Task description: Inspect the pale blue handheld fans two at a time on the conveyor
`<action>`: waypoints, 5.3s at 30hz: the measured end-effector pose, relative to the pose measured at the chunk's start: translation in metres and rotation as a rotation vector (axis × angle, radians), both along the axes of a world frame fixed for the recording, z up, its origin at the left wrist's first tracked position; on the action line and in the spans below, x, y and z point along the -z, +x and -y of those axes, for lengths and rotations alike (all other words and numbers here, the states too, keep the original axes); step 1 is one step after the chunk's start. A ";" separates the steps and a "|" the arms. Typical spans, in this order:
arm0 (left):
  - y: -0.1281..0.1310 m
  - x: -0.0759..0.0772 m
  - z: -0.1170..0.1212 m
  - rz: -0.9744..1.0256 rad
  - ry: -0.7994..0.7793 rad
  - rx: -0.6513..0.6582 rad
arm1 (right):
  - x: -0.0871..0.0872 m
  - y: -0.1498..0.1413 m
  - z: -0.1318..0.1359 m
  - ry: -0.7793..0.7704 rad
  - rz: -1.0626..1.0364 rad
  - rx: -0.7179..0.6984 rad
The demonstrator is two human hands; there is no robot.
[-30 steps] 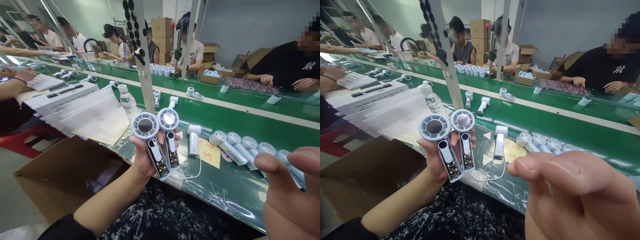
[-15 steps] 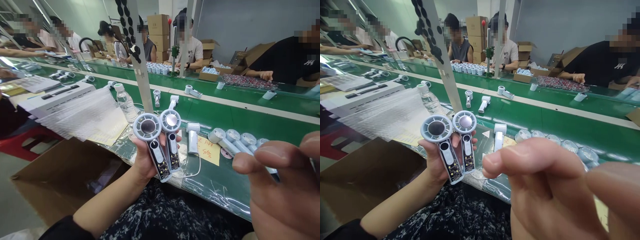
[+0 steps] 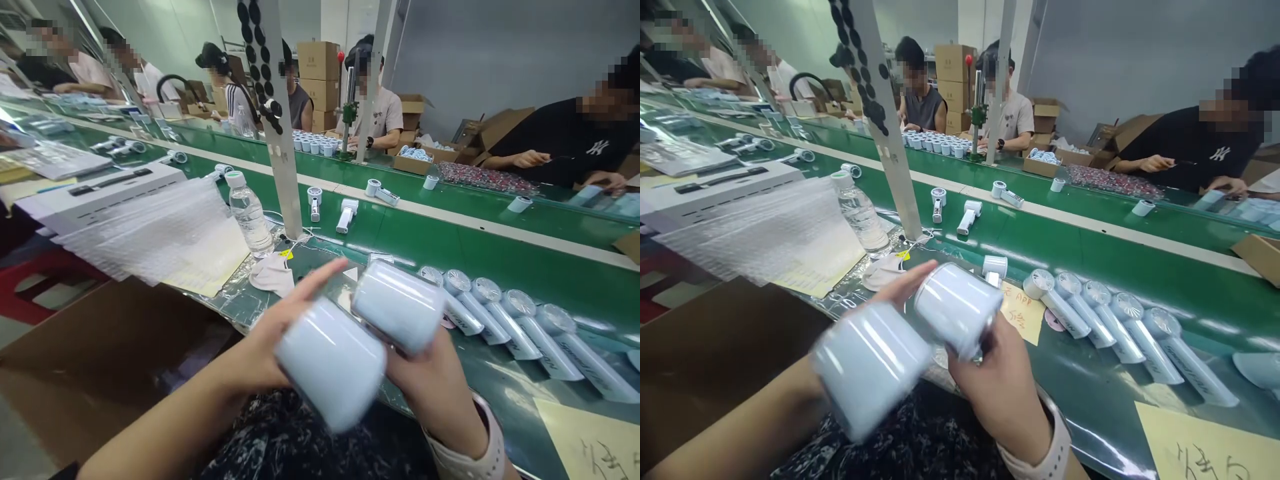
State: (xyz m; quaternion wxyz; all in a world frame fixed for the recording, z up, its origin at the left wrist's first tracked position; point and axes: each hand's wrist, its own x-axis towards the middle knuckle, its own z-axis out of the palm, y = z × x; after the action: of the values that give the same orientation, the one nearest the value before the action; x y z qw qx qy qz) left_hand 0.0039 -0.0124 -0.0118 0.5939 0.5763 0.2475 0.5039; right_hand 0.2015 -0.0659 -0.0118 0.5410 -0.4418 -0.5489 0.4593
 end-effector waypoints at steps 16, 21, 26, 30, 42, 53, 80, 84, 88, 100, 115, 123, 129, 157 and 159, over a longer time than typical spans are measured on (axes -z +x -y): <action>-0.007 0.017 0.000 0.196 -0.446 0.123 | 0.036 -0.002 -0.015 -0.268 -0.251 0.061; -0.002 0.015 0.004 0.235 -0.489 0.238 | 0.020 -0.007 -0.004 -0.420 -0.589 -0.054; 0.004 0.017 0.006 0.221 -0.504 0.267 | 0.016 -0.006 0.003 -0.397 -0.637 -0.178; 0.009 0.017 0.008 0.198 -0.449 0.231 | 0.015 -0.006 0.006 -0.311 -0.570 -0.141; 0.014 0.015 0.014 0.157 -0.304 0.301 | 0.028 -0.007 0.011 -0.254 -0.486 -0.140; 0.012 0.016 0.014 0.181 -0.327 0.303 | 0.024 -0.007 0.012 -0.275 -0.514 -0.150; 0.015 0.027 0.014 0.128 -0.360 0.212 | 0.026 -0.009 0.008 -0.316 -0.576 -0.090; 0.016 0.027 0.014 0.094 -0.354 0.190 | 0.028 -0.008 0.009 -0.302 -0.532 -0.102; 0.016 0.023 0.013 0.064 -0.321 0.204 | 0.029 -0.006 0.008 -0.235 -0.541 -0.104; 0.014 0.031 0.012 -0.052 -0.290 0.143 | 0.029 -0.005 0.009 -0.249 -0.541 -0.037; 0.008 0.024 0.024 0.018 -0.288 0.137 | 0.027 -0.001 0.018 -0.357 -0.738 -0.103; 0.014 0.014 0.024 0.151 -0.388 0.191 | 0.023 -0.002 0.017 -0.389 -0.732 0.002; 0.011 0.020 0.022 0.199 -0.551 0.289 | 0.014 -0.003 0.021 -0.441 -0.662 0.022; 0.011 0.033 0.017 0.311 -0.676 0.279 | 0.018 0.001 0.018 -0.497 -0.743 0.105; 0.012 0.032 0.015 0.318 -0.673 0.270 | 0.019 0.000 0.019 -0.498 -0.771 0.087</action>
State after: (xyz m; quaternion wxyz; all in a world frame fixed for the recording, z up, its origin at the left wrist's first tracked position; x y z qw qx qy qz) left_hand 0.0160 -0.0279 -0.0441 0.8415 0.2917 0.2255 0.3950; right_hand 0.2010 -0.0844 -0.0303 0.6019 -0.3778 -0.1612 0.6848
